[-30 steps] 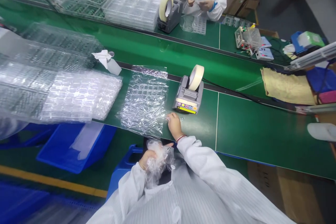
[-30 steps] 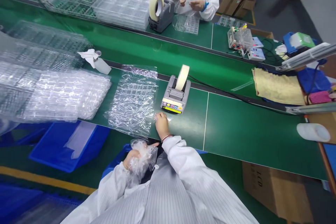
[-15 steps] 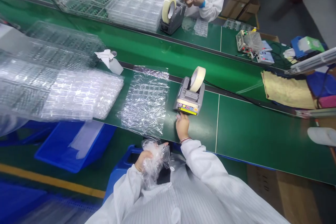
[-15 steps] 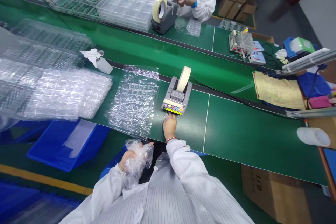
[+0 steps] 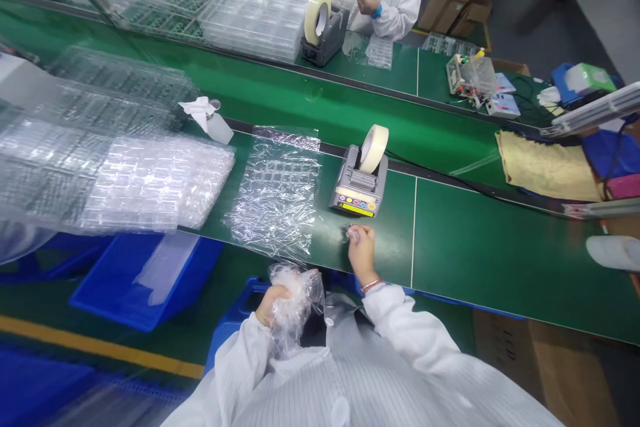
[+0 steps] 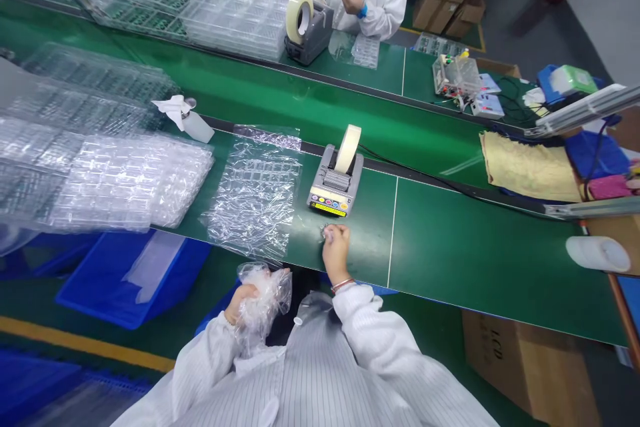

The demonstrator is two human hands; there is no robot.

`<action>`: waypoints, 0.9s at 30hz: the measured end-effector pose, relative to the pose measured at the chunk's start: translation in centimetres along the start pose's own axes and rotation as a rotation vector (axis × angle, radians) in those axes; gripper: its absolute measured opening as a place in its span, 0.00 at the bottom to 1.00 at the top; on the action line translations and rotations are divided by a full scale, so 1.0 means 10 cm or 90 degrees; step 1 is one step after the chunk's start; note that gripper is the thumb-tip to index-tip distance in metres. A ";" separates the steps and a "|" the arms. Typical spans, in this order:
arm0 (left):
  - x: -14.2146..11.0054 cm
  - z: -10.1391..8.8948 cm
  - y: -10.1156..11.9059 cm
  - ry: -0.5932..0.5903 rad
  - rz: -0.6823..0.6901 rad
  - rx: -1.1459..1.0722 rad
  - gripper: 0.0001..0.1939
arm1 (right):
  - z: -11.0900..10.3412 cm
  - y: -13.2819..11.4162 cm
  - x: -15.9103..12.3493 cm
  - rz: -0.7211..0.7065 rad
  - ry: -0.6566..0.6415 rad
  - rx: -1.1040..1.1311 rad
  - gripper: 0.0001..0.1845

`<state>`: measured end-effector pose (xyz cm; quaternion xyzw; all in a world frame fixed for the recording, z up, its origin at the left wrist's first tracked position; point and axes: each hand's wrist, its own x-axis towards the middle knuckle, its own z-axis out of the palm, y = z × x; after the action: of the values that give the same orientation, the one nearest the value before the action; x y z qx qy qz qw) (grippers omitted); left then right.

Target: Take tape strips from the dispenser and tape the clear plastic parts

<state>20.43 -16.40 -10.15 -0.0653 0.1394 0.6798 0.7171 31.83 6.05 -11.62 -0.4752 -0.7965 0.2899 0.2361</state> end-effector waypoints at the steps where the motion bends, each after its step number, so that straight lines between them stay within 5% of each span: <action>1: -0.02 -0.03 0.01 -0.002 0.007 -0.003 0.13 | -0.05 0.05 -0.03 0.005 0.015 -0.003 0.13; 14: -0.27 -0.01 0.28 0.065 0.056 0.011 0.12 | 0.16 0.09 0.11 -0.080 -0.062 -0.051 0.13; 27: -0.65 0.14 0.46 0.078 0.076 0.076 0.13 | 0.13 0.17 0.03 0.022 -0.053 -0.038 0.14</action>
<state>15.75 -21.87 -6.50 -0.0557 0.2270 0.7063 0.6682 31.96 6.63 -13.68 -0.4834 -0.8055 0.2897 0.1830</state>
